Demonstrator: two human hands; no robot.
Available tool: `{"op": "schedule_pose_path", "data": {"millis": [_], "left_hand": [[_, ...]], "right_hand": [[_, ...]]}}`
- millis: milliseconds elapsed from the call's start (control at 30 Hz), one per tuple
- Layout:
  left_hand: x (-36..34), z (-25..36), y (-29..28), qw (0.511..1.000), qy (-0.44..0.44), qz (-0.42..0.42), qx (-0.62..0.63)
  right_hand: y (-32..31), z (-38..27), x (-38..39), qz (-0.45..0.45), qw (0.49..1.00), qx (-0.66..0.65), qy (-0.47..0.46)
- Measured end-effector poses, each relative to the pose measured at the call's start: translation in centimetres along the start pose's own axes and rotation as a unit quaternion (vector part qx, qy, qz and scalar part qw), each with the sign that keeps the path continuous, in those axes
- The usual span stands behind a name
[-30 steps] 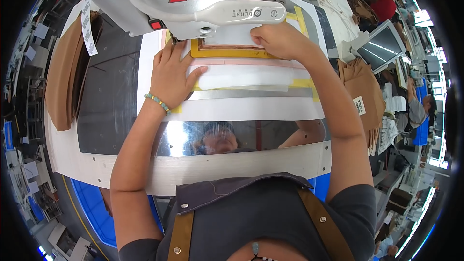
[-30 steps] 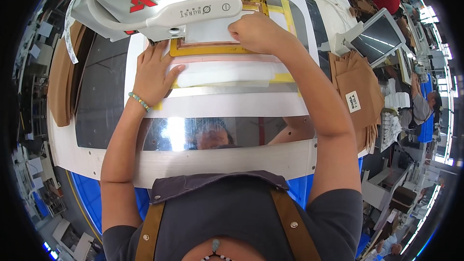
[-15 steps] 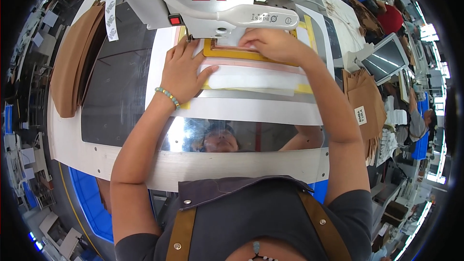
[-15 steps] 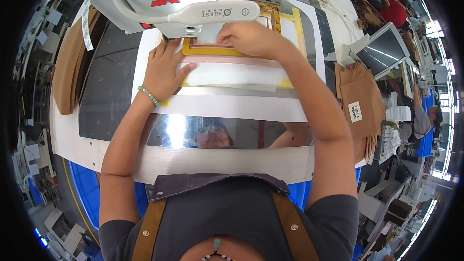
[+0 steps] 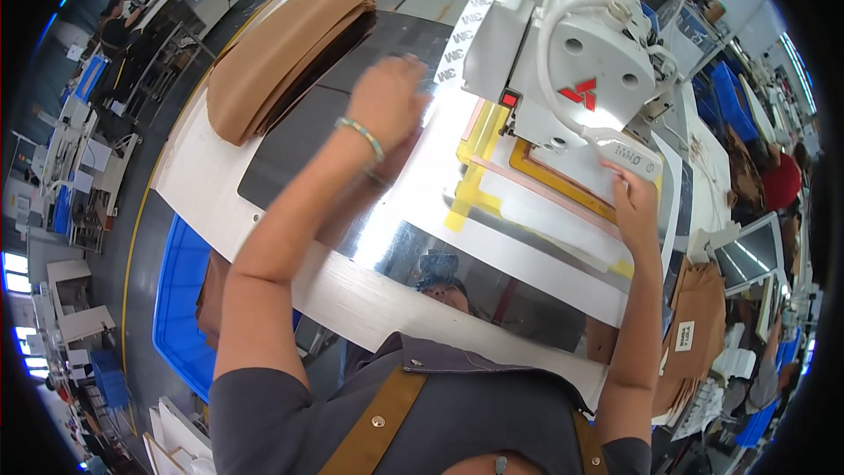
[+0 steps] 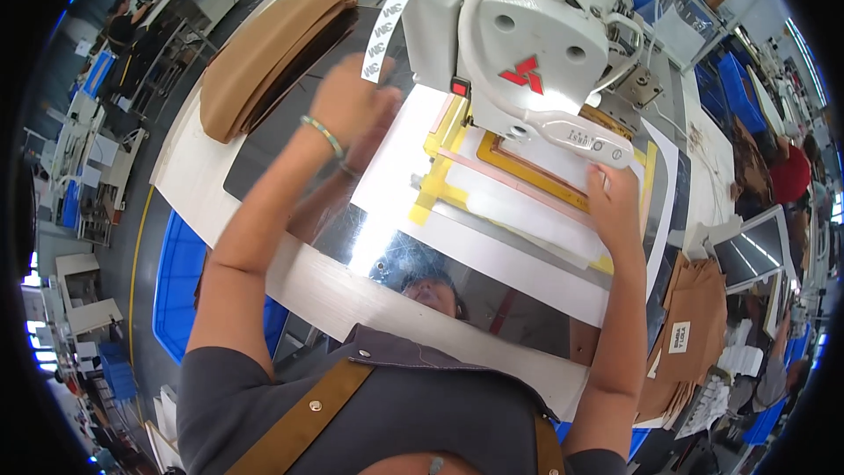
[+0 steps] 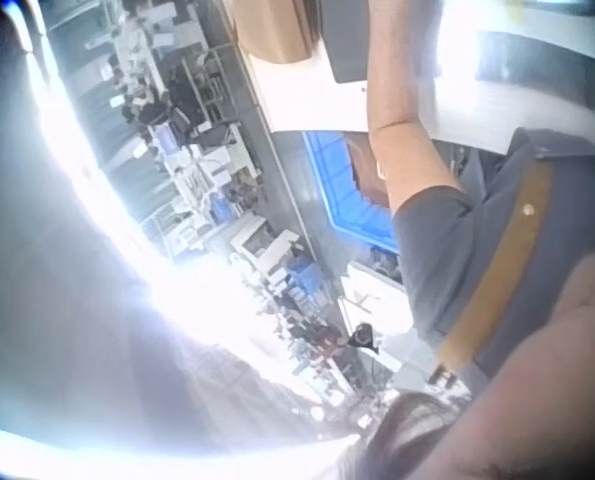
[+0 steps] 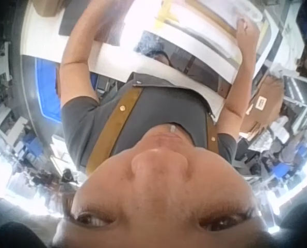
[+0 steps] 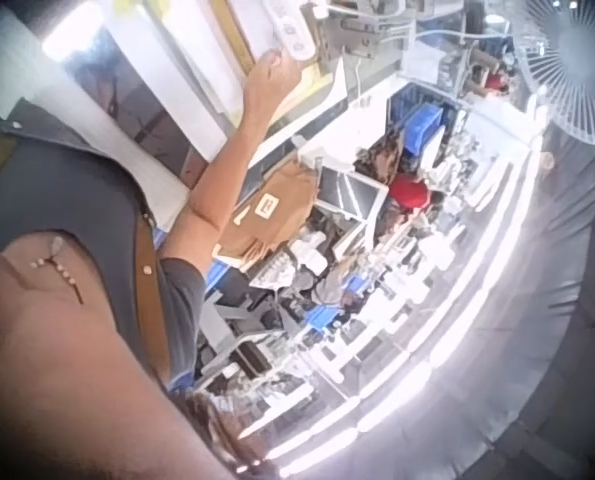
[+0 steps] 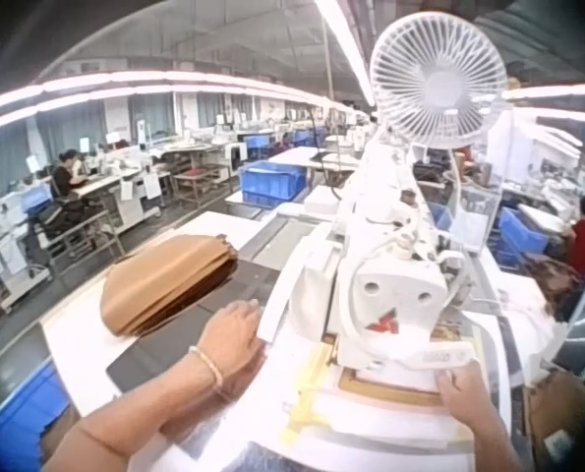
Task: Operating an industrial sewing machine to attach components and labels to leather products.
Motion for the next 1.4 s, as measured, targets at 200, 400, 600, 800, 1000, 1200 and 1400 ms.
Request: {"op": "schedule_pose_path", "data": {"millis": [200,400,600,800,1000,1200,1400], "left_hand": [[-3.1,-16.5,-2.6,0.951,-0.085,0.058,-0.292],[-2.6,-20.7,-1.9,0.948,-0.109,-0.037,-0.296],[-5.0,-21.9,-5.4,0.956,-0.229,0.003,-0.181],[-3.2,-16.9,-8.7,0.968,-0.193,0.155,-0.042],[6.2,-6.2,-6.2,0.994,0.03,-0.108,-0.002],[11.3,1.5,-5.4,0.987,0.152,-0.045,-0.008],[13.5,0.6,-6.6,0.99,0.128,-0.026,-0.048]], "right_hand": [[-2.2,2.8,2.0,0.096,0.995,0.013,-0.005],[-2.0,2.0,2.1,0.107,0.99,0.063,-0.069],[-1.8,1.8,2.1,0.123,0.983,0.077,-0.115],[-1.7,1.4,1.9,0.13,0.984,0.06,-0.11],[0.3,-4.0,1.7,0.071,0.978,0.027,-0.193],[8.0,-11.5,1.2,-0.044,0.91,0.122,-0.394],[13.2,-13.6,-0.3,-0.051,0.86,0.217,-0.459]]}}
Point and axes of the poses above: each hand's wrist, its own x-axis away from the middle knuckle, its own y-axis out of the palm, z = x × y, the point moved 2 cm from there along -x, towards the middle knuckle, and after that the axes turned 5 degrees about -y, right-handed, at the moved point
